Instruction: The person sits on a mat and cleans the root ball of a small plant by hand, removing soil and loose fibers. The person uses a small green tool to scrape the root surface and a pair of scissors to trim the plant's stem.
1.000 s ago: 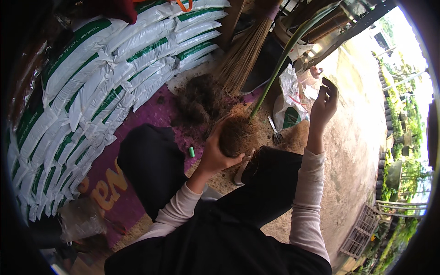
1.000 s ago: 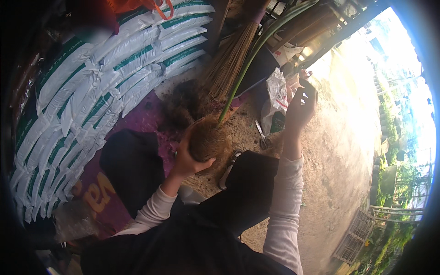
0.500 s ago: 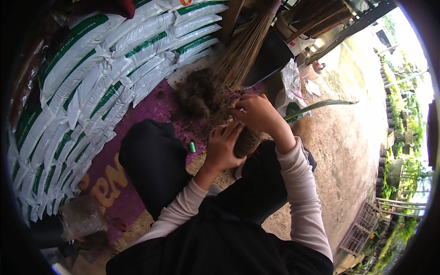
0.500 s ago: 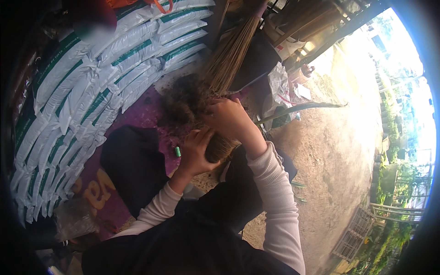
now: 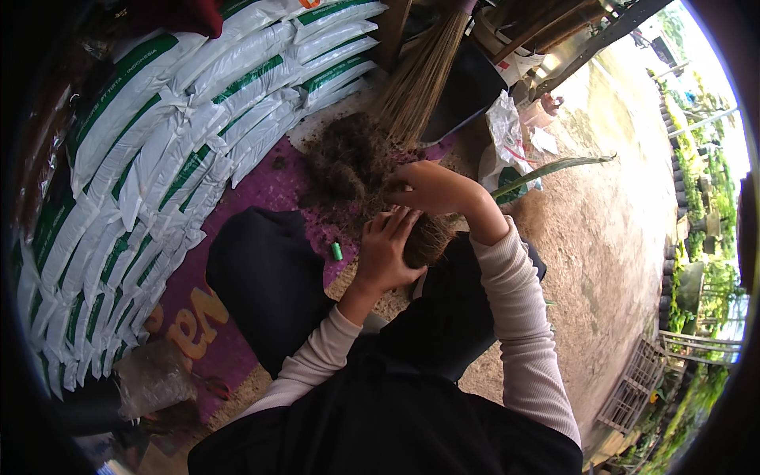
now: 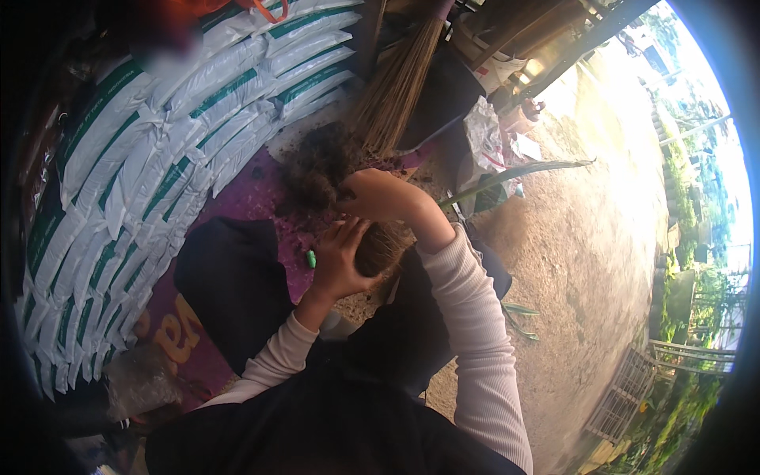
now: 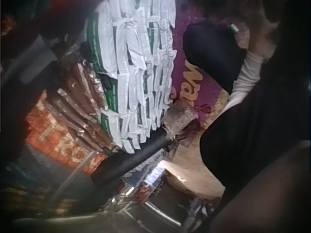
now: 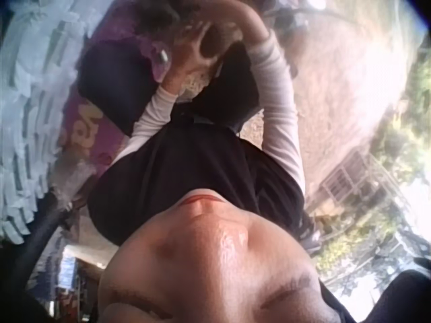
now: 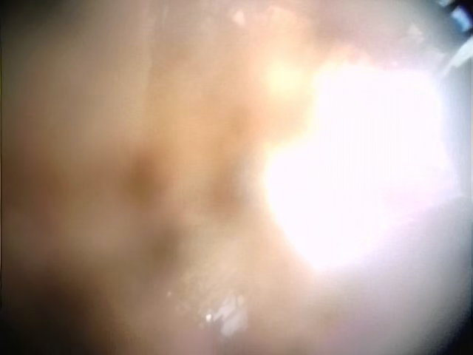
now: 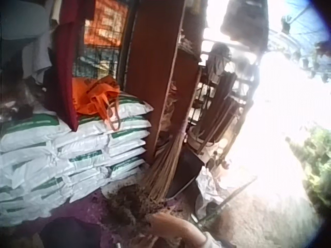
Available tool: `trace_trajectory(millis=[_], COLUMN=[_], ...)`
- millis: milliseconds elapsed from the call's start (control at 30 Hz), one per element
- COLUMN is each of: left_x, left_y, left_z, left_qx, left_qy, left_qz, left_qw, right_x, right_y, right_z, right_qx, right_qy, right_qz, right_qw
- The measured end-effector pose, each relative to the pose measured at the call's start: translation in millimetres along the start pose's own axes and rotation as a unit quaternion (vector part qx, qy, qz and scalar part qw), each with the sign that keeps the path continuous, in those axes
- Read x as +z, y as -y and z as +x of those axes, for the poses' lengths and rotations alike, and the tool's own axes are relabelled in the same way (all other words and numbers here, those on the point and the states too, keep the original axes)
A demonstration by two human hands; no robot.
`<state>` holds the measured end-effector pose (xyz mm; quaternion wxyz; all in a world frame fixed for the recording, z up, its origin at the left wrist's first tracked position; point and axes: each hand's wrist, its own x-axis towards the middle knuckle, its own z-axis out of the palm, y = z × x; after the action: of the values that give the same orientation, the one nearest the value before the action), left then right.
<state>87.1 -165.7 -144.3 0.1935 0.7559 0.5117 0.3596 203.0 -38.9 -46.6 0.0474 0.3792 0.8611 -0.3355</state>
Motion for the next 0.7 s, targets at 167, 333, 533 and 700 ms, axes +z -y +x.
trace_trajectory(millis=[167, 333, 533, 700], left_x=[3.1, 7.0, -0.8, 7.5], left_y=[1.5, 2.0, 1.2, 11.2], left_z=[0.9, 2.9, 8.9, 6.0], left_qx=[-0.022, -0.047, -0.095, -0.121], left_qy=[-0.028, -0.077, -0.075, -0.106], left_qz=[-0.036, -0.099, -0.193, -0.217], left_qw=[0.999, 0.991, 0.974, 0.963], right_x=[-10.9, -19.3, -31.1, -41.6], right_y=[10.3, 15.1, 14.1, 6.8], right_z=[-14.1, -32.2, -59.8, -84.1], right_qx=[-0.028, -0.071, -0.085, -0.106], right_qy=[-0.027, -0.034, -0.015, 0.043], right_qz=[0.097, 0.176, 0.307, 0.359], right_qw=[0.995, 0.981, 0.948, 0.926])
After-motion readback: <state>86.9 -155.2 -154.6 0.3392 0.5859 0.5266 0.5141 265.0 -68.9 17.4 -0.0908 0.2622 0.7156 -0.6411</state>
